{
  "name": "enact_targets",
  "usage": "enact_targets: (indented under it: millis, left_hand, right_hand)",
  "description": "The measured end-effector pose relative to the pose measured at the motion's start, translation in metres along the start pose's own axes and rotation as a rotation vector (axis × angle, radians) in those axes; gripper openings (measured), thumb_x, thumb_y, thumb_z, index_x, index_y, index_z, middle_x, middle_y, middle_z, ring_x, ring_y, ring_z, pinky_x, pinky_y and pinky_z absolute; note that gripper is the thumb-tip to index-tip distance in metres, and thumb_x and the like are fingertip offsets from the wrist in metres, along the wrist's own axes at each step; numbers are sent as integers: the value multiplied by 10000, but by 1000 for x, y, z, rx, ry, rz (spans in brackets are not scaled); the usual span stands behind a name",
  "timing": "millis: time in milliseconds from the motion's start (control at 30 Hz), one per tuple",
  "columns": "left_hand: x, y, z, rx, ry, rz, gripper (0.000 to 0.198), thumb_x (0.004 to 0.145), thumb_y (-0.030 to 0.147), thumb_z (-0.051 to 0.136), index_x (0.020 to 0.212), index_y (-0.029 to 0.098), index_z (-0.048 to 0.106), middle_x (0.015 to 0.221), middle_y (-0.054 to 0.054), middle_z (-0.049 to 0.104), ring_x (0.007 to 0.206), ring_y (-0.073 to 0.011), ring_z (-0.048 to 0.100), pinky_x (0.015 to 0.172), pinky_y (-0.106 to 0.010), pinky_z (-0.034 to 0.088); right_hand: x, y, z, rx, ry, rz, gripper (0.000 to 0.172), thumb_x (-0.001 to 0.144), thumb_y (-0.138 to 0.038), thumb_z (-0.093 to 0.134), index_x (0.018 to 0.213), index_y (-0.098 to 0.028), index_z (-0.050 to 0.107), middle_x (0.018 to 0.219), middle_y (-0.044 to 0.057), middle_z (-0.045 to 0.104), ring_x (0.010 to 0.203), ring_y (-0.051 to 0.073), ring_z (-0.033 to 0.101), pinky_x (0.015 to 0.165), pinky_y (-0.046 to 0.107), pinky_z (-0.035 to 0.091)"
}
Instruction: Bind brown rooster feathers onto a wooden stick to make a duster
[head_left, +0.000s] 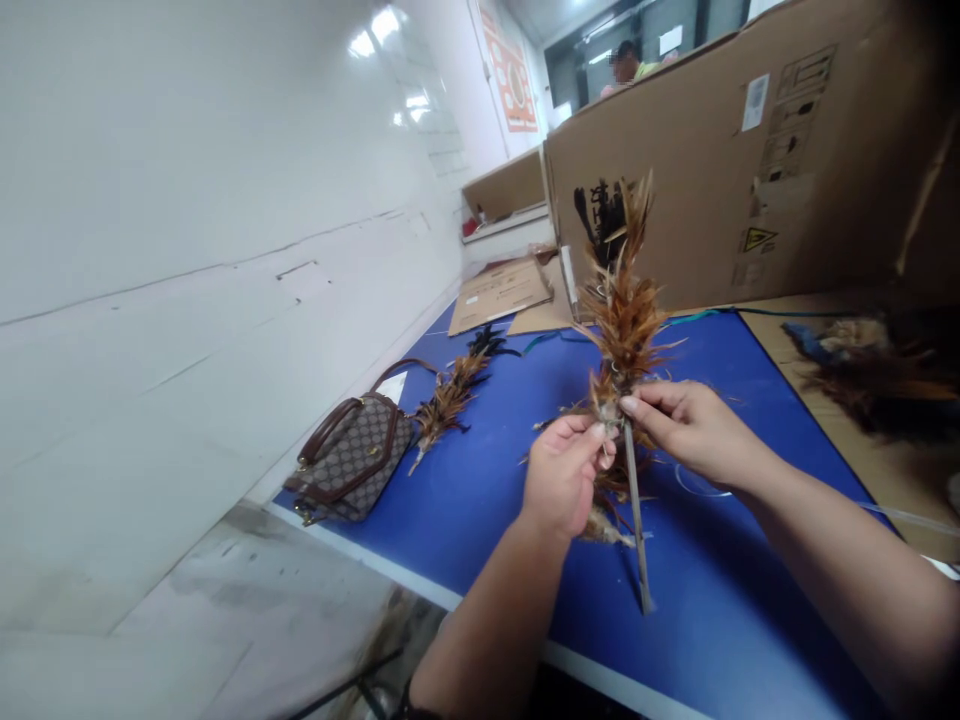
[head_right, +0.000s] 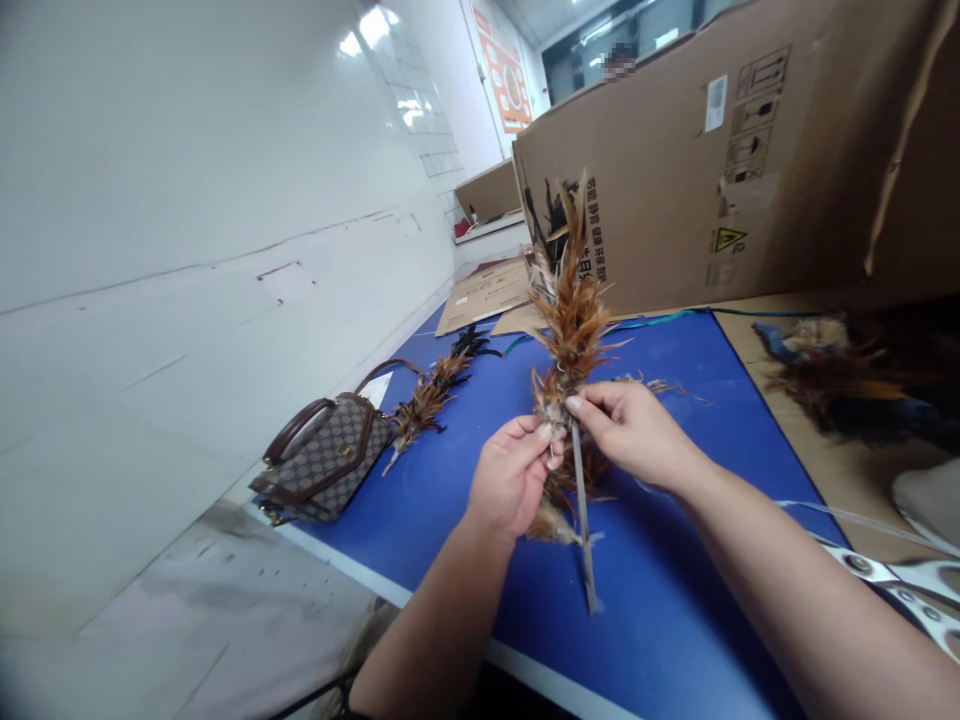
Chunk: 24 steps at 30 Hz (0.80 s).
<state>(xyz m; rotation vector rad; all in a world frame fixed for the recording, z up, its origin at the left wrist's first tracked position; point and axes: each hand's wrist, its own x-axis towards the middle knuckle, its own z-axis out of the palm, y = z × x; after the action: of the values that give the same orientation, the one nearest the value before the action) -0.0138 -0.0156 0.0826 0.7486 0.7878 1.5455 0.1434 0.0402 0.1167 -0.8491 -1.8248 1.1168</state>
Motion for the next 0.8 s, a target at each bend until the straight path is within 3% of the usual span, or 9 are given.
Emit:
enact_targets:
  millis: [233, 567, 733, 800]
  left_hand:
    - [-3, -7, 10, -24, 14, 9, 280, 708, 255, 859, 841, 137, 643, 743, -22, 638, 656, -92, 558, 616, -228, 396]
    - [-5, -15, 10, 34, 23, 22, 305, 751, 347, 840, 819, 149, 619, 729, 5, 575, 631, -79, 515, 585, -216, 385]
    - [-4, -17, 10, 12, -15, -5, 309, 787, 357, 815, 821, 160, 580, 802, -24, 649, 716, -114, 615, 718, -264, 496]
    - [-5, -17, 11, -13, -65, -43, 325, 811, 380, 791, 850, 174, 543, 819, -36, 669, 734, -147, 656, 737, -310, 526]
  right_hand:
    - [-1, 3, -1, 22, -4, 6, 488, 871, -630, 642, 717, -168, 633, 627, -2, 572, 571, 135, 454, 543, 258, 350]
    - [0, 6, 2, -20, 3, -41, 416, 941, -546, 568, 770, -179, 663, 701, 28, 655, 657, 177, 561, 609, 276, 442]
    - [-2, -2, 5, 34, 47, 22, 412, 868, -547, 650, 669, -192, 588, 582, -11, 545, 530, 137, 483, 487, 253, 387]
    - [-4, -1, 7, 137, 8, 86, 392, 859, -544, 666, 690, -207, 561, 544, -32, 513, 466, 130, 471, 446, 253, 387]
